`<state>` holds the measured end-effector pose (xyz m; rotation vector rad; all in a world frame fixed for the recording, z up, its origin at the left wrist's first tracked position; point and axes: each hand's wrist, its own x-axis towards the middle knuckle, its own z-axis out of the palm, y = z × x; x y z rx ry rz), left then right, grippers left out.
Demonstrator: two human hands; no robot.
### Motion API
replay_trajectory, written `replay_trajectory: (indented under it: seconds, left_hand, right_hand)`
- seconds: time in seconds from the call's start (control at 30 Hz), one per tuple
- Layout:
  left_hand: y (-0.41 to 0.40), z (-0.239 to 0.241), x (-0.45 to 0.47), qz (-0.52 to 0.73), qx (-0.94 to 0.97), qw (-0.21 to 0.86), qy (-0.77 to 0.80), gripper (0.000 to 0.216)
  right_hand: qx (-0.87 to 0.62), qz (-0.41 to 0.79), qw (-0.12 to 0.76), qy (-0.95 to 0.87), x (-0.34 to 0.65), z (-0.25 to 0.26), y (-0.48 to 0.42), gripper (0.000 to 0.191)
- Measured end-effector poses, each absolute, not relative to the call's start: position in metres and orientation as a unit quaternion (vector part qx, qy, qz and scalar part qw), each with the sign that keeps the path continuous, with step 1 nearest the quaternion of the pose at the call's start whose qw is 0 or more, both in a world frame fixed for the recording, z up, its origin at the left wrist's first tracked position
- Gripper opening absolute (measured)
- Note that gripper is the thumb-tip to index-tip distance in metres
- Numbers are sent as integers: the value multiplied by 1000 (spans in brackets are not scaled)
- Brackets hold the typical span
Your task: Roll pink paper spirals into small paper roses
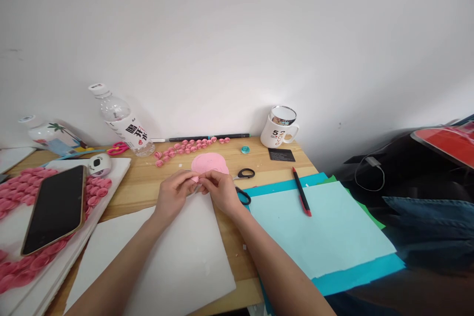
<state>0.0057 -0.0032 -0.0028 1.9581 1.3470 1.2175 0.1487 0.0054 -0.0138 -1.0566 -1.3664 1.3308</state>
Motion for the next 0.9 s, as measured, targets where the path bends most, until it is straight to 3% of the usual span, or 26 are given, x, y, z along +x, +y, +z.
replay_trajectory:
  seconds: [0.9]
  left_hand:
    - [-3,-3,6,441,710,239,494,20]
  right_hand:
    - [-428,526,453,-579,150,-17,5,20]
